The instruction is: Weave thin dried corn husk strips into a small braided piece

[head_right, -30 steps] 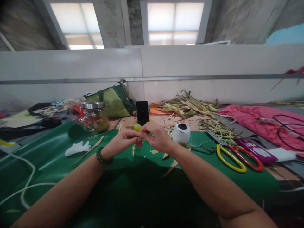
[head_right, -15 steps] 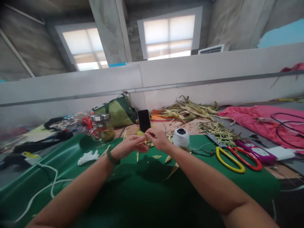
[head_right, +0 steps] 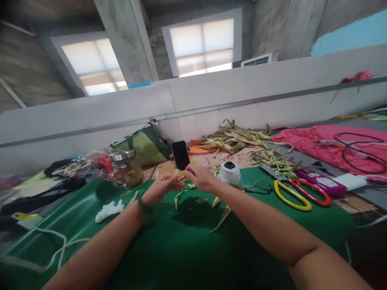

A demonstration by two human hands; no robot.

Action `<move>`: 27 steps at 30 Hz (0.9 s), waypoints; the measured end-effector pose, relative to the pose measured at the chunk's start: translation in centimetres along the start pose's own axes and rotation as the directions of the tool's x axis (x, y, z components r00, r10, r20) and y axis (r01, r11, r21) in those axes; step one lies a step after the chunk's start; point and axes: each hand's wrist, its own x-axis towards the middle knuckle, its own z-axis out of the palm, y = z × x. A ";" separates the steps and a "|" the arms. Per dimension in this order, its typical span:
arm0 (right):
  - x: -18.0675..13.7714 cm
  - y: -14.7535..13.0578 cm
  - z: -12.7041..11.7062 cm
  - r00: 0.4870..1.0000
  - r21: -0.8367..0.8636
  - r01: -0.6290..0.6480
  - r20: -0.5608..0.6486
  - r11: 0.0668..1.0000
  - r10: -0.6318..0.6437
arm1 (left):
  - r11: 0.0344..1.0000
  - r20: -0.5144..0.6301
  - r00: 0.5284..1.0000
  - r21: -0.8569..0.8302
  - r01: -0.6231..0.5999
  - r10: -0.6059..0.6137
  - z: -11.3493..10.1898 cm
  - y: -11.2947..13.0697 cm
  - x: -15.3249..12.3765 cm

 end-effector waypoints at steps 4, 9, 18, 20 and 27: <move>-0.1 0.7 -0.4 0.994 -0.081 0.043 0.099 0.996 -0.035 | 0.998 0.075 0.995 0.001 0.069 -0.069 0.1 -0.3 -0.2; -0.6 0.2 -0.3 0.980 0.020 0.145 0.134 0.989 -0.147 | 0.993 0.125 0.988 0.087 0.084 -0.095 0.6 0.1 -1.0; -0.3 0.0 -0.7 0.998 0.169 -0.017 -0.051 0.985 0.026 | 0.995 0.070 0.993 -0.003 0.098 -0.098 0.2 1.0 -1.5; 0.0 0.3 -0.6 0.977 0.320 -0.208 0.022 0.924 0.212 | 0.996 0.043 0.997 -0.059 0.074 -0.071 0.1 1.1 -1.5; -0.9 -1.0 0.7 0.969 0.330 -0.155 0.233 0.931 0.079 | 0.998 0.091 0.995 -0.029 -0.050 0.052 0.4 0.7 -1.5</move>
